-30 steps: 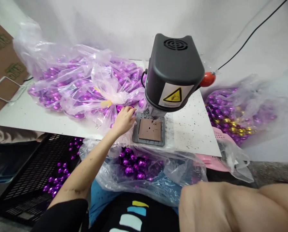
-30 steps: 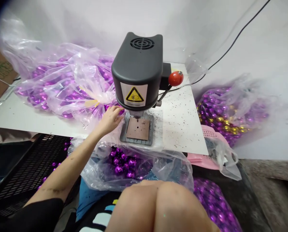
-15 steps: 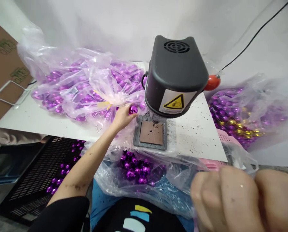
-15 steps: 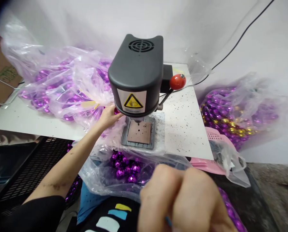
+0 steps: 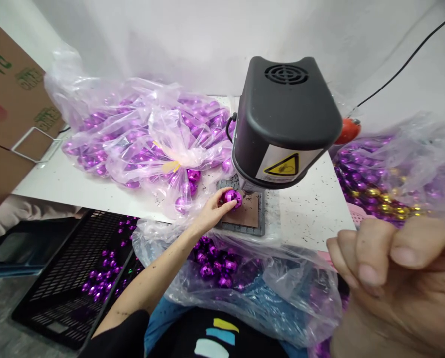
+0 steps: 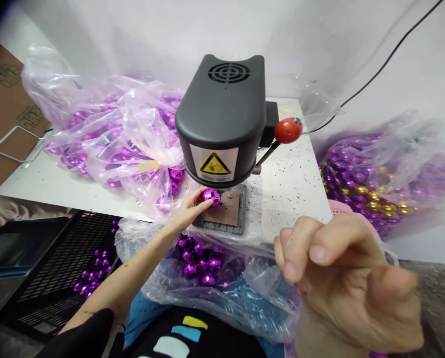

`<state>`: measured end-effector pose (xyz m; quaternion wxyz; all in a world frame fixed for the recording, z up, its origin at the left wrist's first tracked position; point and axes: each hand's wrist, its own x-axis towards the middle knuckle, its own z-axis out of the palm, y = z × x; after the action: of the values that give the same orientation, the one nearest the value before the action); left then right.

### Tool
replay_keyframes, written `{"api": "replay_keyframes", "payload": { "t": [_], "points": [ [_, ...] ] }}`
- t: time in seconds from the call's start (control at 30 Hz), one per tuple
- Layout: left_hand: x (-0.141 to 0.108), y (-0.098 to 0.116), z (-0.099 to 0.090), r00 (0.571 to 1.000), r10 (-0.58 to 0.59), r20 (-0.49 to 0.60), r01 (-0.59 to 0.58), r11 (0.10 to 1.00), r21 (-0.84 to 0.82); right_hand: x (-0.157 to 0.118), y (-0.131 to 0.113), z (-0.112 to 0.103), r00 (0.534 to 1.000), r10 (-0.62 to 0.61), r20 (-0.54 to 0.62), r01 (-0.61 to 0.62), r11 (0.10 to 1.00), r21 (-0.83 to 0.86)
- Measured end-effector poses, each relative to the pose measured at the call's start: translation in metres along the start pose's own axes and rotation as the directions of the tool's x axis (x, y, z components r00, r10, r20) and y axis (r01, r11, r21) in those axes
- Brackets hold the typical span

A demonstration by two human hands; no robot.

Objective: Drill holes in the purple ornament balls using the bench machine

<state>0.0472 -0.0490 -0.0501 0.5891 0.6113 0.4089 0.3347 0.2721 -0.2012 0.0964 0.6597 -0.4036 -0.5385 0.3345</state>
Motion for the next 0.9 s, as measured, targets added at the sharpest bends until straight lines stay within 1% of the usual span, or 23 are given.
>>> {"api": "replay_keyframes", "payload": {
  "t": [0.07, 0.17, 0.23, 0.3, 0.37, 0.43, 0.53, 0.6, 0.73, 0.83, 0.9],
  "points": [
    [0.001, -0.001, 0.003, 1.0, 0.027, 0.002, -0.027, 0.999, 0.039, 0.004, -0.003, 0.008, 0.996, 0.037, 0.084, -0.048, 0.989, 0.137],
    [0.001, -0.002, 0.005, 0.995, 0.101, -0.005, -0.1, 0.992, 0.081, 0.008, -0.005, 0.015, 0.992, 0.086, 0.096, -0.099, 0.984, 0.15],
    [0.0, -0.002, 0.007, 0.988, 0.156, 0.003, -0.155, 0.98, 0.126, 0.007, -0.004, 0.015, 0.989, 0.113, 0.093, -0.125, 0.982, 0.145],
    [0.0, -0.004, 0.009, 0.98, 0.197, 0.024, -0.197, 0.957, 0.211, 0.005, -0.001, 0.014, 0.989, 0.128, 0.071, -0.137, 0.981, 0.134],
    [0.0, -0.007, 0.011, 0.968, 0.248, 0.046, -0.249, 0.913, 0.324, 0.002, 0.002, 0.012, 0.99, 0.138, 0.034, -0.141, 0.984, 0.111],
    [0.0, -0.008, 0.012, 0.944, 0.319, 0.084, -0.323, 0.843, 0.43, -0.001, 0.005, 0.01, 0.988, 0.152, 0.004, -0.151, 0.985, 0.078],
    [-0.002, -0.008, 0.014, 0.907, 0.39, 0.158, -0.411, 0.744, 0.527, -0.003, 0.006, 0.008, 0.988, 0.156, -0.009, -0.156, 0.987, 0.04],
    [-0.004, -0.007, 0.016, 0.908, 0.387, 0.16, -0.408, 0.731, 0.547, -0.002, 0.005, 0.005, 0.99, 0.144, 0.004, -0.144, 0.989, 0.035],
    [-0.005, -0.007, 0.023, 0.937, 0.334, 0.102, -0.334, 0.77, 0.544, 0.005, 0.003, 0.001, 0.995, 0.102, -0.006, -0.102, 0.995, 0.008],
    [-0.003, -0.009, 0.03, 0.949, 0.309, 0.056, -0.285, 0.773, 0.566, 0.013, 0.001, 0.005, 0.992, 0.085, -0.091, -0.09, 0.995, -0.043],
    [-0.001, -0.009, 0.034, 0.957, 0.287, 0.04, -0.256, 0.77, 0.585, 0.02, -0.003, 0.013, 0.973, 0.038, -0.229, -0.068, 0.99, -0.125]
  ]
}}
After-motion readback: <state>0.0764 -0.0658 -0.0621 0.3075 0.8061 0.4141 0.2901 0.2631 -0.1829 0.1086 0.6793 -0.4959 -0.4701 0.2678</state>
